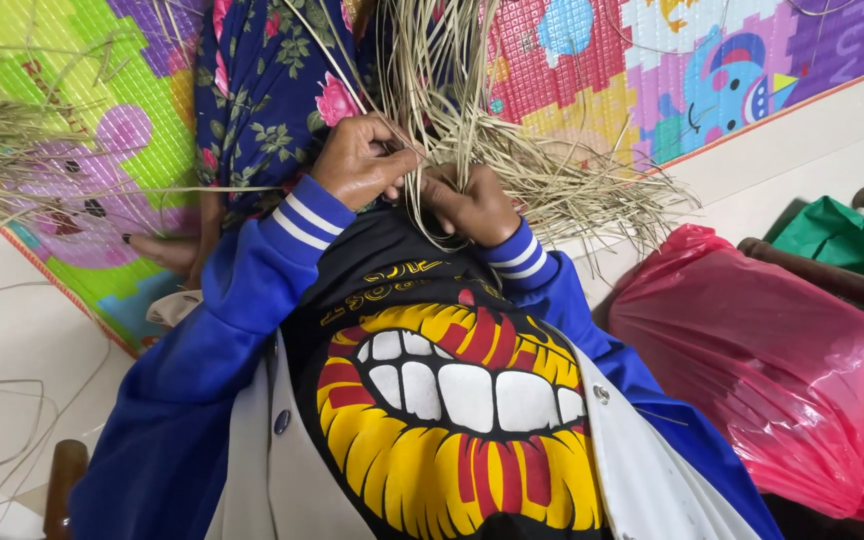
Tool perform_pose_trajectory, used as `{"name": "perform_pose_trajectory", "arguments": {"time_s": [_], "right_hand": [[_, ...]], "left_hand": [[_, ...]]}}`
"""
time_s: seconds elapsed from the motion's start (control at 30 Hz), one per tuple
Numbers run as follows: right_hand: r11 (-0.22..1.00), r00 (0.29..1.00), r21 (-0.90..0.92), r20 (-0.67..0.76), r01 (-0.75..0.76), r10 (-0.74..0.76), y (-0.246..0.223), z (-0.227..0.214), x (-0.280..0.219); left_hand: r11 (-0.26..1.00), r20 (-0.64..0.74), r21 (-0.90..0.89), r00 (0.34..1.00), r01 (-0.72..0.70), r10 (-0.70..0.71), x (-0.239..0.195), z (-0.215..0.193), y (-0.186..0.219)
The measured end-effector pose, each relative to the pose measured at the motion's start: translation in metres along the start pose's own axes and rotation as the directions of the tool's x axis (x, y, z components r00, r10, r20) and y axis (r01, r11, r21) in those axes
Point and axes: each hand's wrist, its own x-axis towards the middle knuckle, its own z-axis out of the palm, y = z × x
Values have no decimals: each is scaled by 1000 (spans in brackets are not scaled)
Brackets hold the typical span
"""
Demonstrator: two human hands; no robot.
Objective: The person is weaving a hat structure using dried straw or grass fibers while sitting on a floor mat.
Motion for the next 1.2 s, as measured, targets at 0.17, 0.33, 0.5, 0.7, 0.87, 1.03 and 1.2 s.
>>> {"name": "perform_pose_trajectory", "arguments": {"time_s": [0.17, 0.33, 0.5, 0.7, 0.87, 1.03, 1.2], "right_hand": [[944, 989, 319, -146, 79, -33, 7, 10, 5], [897, 898, -307, -204, 319, -390, -20, -8, 6], [881, 881, -184, -112, 435, -459, -39, -23, 35], [752, 811, -412, -49, 515, -583, -42, -37, 52], [423, 824, -808, 131, 411, -552, 4, -36, 87], [535, 737, -646, 62, 544, -673, -32, -21, 80], [634, 696, -410, 5, 656, -718, -59, -13, 59]], "left_hand": [[997, 31, 5, 996, -81, 81, 1, 0, 4], [857, 79, 378, 935, -350, 347, 6, 2, 5], [678, 173, 562, 869, -474, 464, -6, 10, 23], [678, 91, 581, 864, -450, 496, -2, 10, 15], [725, 60, 564, 896, -394, 440, -6, 9, 20], [757, 45, 514, 894, -403, 446, -2, 5, 11], [748, 70, 540, 906, -386, 417, -5, 6, 29]]}}
